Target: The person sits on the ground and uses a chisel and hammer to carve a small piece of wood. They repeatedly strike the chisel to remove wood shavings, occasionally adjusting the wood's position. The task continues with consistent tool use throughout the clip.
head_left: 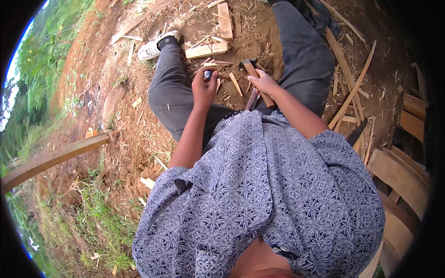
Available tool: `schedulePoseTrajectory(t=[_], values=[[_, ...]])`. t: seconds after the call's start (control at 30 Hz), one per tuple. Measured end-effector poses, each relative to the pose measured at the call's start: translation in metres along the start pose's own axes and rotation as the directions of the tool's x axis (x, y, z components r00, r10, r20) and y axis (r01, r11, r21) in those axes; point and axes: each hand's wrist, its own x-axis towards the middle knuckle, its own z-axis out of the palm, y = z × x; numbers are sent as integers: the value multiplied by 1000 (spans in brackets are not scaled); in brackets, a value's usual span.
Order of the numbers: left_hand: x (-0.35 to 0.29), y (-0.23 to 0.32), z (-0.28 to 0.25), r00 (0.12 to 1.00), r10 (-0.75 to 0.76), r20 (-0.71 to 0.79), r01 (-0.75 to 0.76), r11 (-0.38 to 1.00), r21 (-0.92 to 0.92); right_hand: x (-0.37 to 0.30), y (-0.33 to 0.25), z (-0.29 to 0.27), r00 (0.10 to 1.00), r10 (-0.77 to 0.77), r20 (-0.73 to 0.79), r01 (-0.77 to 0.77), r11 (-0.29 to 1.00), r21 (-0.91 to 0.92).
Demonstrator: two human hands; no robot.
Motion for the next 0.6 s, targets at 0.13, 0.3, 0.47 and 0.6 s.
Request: schedulePoseTrajectory(t=[0.13, 0.3, 0.47, 0.6], values=[[2, -16, 4, 980, -20, 200, 5, 997, 75, 1, 3, 0, 1000, 9, -12, -9, 999, 34], [3, -9, 5, 972, -141, 190, 150, 988, -34, 5, 9, -4, 1000, 18, 6, -18, 1000, 4], [2, 2, 10, 970, -21, 242, 80, 968, -238, 5, 8, -4, 999, 32, 5, -32, 999, -18], [6, 8, 14, 958, 16, 287, 57, 968, -244, 16, 16, -3, 1000, -17, -17, 15, 995, -98]])
